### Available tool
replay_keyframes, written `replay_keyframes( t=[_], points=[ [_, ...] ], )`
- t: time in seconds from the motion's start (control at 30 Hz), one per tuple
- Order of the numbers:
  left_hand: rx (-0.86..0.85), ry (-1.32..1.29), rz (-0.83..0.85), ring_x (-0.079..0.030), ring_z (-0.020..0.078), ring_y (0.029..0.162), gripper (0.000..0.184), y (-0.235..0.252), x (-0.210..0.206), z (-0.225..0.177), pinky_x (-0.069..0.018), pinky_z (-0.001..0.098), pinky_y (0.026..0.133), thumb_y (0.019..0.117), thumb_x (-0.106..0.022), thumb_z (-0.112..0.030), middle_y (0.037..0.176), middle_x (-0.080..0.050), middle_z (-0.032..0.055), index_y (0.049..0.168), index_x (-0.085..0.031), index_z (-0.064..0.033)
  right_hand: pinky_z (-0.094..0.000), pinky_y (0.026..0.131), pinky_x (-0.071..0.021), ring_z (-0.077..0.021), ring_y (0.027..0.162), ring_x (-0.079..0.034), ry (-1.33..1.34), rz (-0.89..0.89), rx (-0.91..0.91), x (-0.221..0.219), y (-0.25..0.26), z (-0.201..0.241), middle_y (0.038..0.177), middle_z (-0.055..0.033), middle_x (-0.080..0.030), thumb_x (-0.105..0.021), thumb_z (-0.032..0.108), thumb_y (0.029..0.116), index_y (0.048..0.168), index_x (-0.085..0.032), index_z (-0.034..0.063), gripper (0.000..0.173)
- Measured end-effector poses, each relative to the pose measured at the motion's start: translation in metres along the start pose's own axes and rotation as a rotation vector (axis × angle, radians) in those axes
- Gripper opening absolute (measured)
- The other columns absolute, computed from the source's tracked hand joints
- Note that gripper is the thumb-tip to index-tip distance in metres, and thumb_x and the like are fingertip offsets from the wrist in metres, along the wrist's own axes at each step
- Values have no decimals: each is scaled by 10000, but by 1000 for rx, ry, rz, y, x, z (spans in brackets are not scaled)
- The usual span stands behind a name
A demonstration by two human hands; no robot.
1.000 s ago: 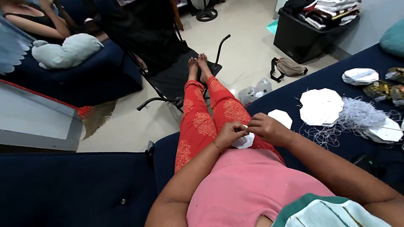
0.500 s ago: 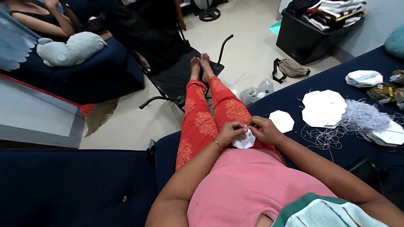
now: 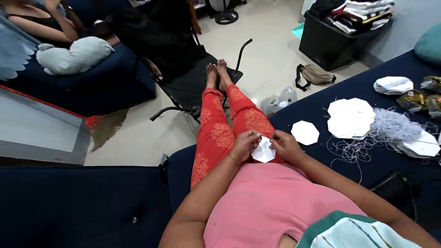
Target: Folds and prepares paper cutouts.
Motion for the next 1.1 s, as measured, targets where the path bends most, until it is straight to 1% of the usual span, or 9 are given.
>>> replay_keyframes(
  t=[0.1, 0.17, 0.27, 0.33, 0.47, 0.63, 0.87, 1.03, 1.1],
  points=[
    [-86, -52, -57, -486, -6, 566, 166, 0, 2, 5, -416, 169, 548, 1028, -496, -28, 835, -689, 2, 951, -642, -7, -385, 729, -581, -278, 798, -677, -131, -14, 158, -5, -3, 6, 939, -215, -668, -551, 32, 955, 979, -670, -80, 165],
    [-139, 125, -76, -531, -15, 619, 127, 1, 0, 9, -446, 166, 585, 998, -575, -29, 893, -716, 9, 1015, -692, 17, -384, 724, -581, -284, 796, -677, -158, -23, 202, -6, -4, 9, 929, -214, -668, -549, 31, 950, 972, -670, -75, 163],
    [-252, 570, 11, -677, 93, 945, 195, 3, -1, 11, -540, 268, 888, 983, -618, -51, 1102, -730, 132, 1103, -726, 58, -384, 729, -584, -288, 803, -682, -167, -40, 180, -6, -4, 10, 940, -218, -671, -545, 26, 961, 984, -667, -81, 164],
    [-298, 730, 72, -683, 165, 1022, 195, 5, -3, 12, -529, 310, 944, 975, -630, -61, 1146, -716, 188, 1080, -736, 65, -389, 736, -589, -291, 811, -688, -174, -57, 152, -8, -4, 8, 950, -219, -676, -551, 25, 964, 988, -669, -80, 160],
    [-261, 774, 70, -626, 115, 840, 188, 5, -4, 10, -515, 275, 819, 985, -625, -84, 1017, -711, 151, 1051, -725, 61, -346, 755, -596, -238, 833, -698, -76, -102, 129, -9, -3, 4, 969, -194, -691, -580, 25, 956, 993, -691, -61, 145],
    [-256, 569, 74, -622, 25, 821, 157, 7, 0, 14, -523, 217, 806, 975, -636, -69, 933, -704, 72, 1013, -705, 66, -283, 810, -596, -123, 913, -701, 265, -106, 8, -7, -4, 1, 1122, -122, -709, -622, 0, 918, 1194, -631, -50, 280],
    [-207, 477, 54, -619, 16, 787, 121, 7, -2, 15, -527, 215, 778, 962, -655, -57, 874, -692, 33, 990, -697, 53, -250, 774, -583, -70, 804, -678, 329, -214, 29, -10, -2, -6, 900, -37, -701, -699, -16, 856, 1103, -607, -42, 265],
    [-150, 465, 1, -611, 38, 785, 126, 7, -9, 14, -526, 226, 771, 980, -636, -54, 883, -673, 53, 1000, -673, 64, -253, 720, -548, -105, 760, -638, 126, -251, 141, -16, -3, -4, 892, -101, -674, -635, 13, 889, 1020, -621, -59, 151],
    [-122, 447, -19, -623, 68, 854, 136, 6, -11, 12, -534, 245, 810, 987, -626, -51, 985, -674, 96, 1028, -667, 72, -275, 713, -559, -153, 751, -651, 13, -294, 205, -17, -4, -3, 879, -136, -682, -634, 18, 893, 984, -661, -56, 120]
  ],
)
Point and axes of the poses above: each hand's wrist, its own y-axis towards the middle knuckle, its own x-axis out of the back of the hand, z = x × y, the point moved 1 cm from there along y, towards the middle knuckle
